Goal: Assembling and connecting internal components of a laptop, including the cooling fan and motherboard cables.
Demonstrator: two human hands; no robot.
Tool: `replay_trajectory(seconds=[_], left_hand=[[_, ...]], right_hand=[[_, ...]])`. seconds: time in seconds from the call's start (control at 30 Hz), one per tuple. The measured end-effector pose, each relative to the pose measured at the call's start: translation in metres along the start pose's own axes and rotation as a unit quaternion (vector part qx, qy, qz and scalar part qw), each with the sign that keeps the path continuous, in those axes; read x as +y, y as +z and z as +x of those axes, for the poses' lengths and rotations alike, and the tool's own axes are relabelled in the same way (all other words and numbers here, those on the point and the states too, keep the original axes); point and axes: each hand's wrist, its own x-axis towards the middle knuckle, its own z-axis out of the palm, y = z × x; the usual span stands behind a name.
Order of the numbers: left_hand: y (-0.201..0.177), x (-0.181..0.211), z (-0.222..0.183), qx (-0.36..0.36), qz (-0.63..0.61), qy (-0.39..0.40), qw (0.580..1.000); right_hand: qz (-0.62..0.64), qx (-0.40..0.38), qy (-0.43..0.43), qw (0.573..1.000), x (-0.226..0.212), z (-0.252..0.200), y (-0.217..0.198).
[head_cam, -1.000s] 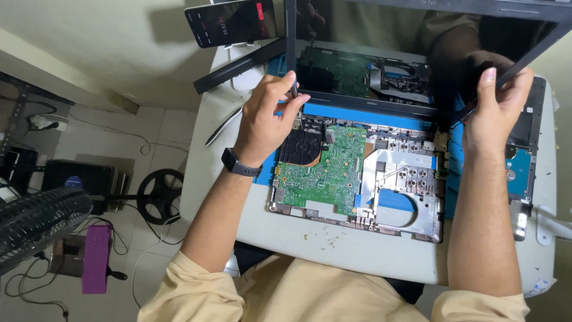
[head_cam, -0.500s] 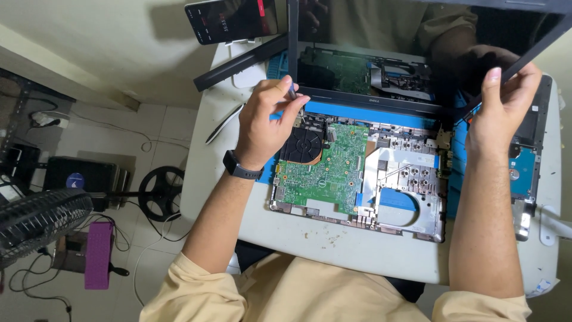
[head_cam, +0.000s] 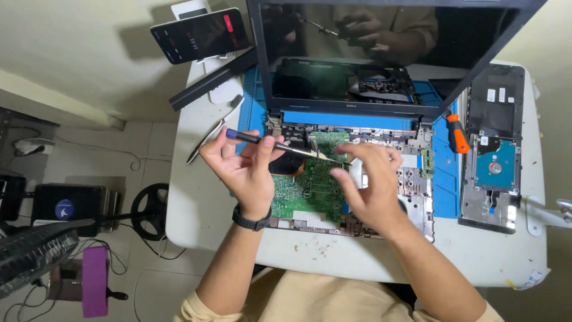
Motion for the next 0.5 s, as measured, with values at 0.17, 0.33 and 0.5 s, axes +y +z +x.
replay_trajectory(seconds=[0.17, 0.33, 0.5], left_hand=[[0.002, 0.001, -0.016, -0.031, -0.022, 0.003, 0.999], [0.001, -0.001, -0.022, -0.037, -0.039, 0.022, 0.998], [0.002, -0.003, -0.029, -0.042, -0.029, 0.064, 0.997]], right_hand=[[-0.05, 0.044, 0.002, 0.998, 0.011, -0.025, 0.014], [-0.059, 0.077, -0.038, 0.995, -0.01, -0.015, 0.008], [-0.106, 0.102, -0.06, 0.987, -0.01, -0.015, 0.007]])
